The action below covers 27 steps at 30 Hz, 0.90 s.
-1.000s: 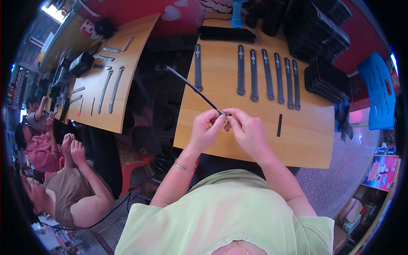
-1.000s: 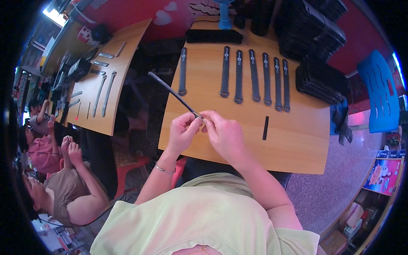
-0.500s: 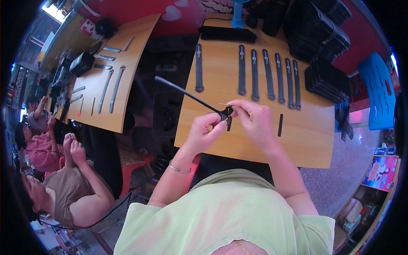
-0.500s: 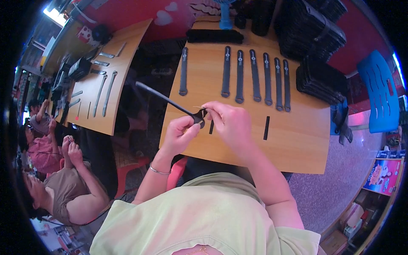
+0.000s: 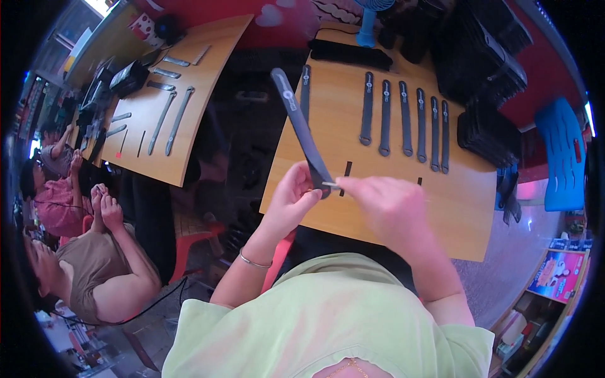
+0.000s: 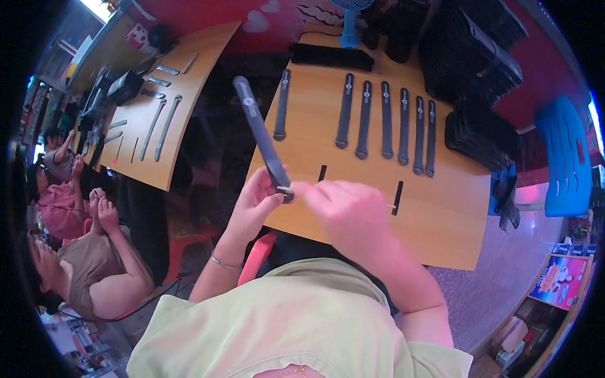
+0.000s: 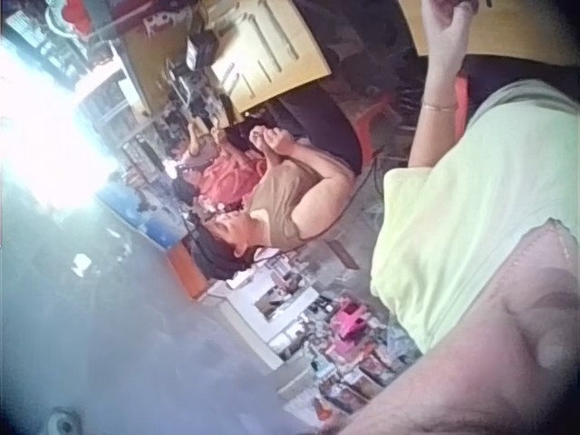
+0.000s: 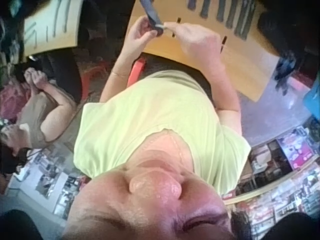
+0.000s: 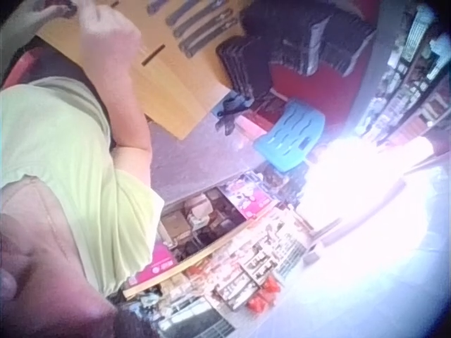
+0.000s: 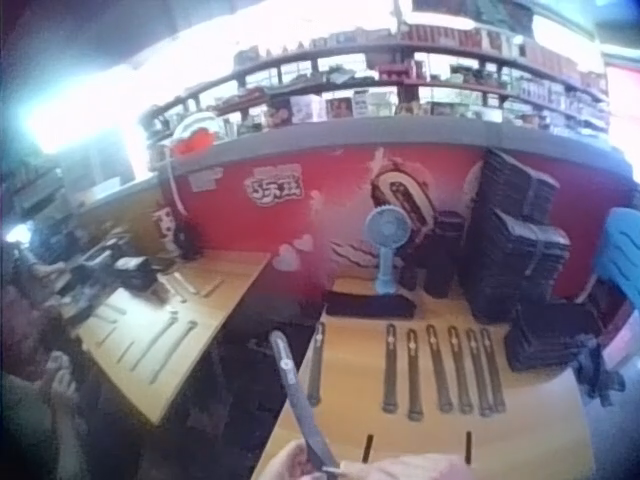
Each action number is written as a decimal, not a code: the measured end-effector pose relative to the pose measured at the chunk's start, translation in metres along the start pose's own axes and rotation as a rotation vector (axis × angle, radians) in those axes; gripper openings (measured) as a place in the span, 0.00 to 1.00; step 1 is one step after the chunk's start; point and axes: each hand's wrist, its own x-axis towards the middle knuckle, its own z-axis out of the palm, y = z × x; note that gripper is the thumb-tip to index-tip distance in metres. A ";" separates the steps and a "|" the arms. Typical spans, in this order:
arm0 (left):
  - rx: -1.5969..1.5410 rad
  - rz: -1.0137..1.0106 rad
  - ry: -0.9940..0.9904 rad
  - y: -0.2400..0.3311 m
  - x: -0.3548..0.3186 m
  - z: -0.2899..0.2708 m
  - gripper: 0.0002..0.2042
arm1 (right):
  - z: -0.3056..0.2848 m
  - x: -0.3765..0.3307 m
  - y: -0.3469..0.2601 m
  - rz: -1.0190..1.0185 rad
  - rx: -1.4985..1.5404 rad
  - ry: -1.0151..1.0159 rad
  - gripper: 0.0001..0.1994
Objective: Assemble small black straps by folding ends and securing components before organizing them on a table.
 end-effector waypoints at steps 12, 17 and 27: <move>-0.327 0.005 0.223 0.000 -0.004 -0.010 0.15 | -0.008 0.009 -0.003 0.269 0.234 -0.465 0.29; -0.454 -0.132 0.082 0.007 -0.008 -0.002 0.10 | 0.019 0.013 -0.013 0.116 0.387 -0.078 0.26; -0.352 -0.404 -0.220 0.007 -0.022 -0.018 0.07 | 0.063 0.040 0.038 0.553 0.954 -0.105 0.03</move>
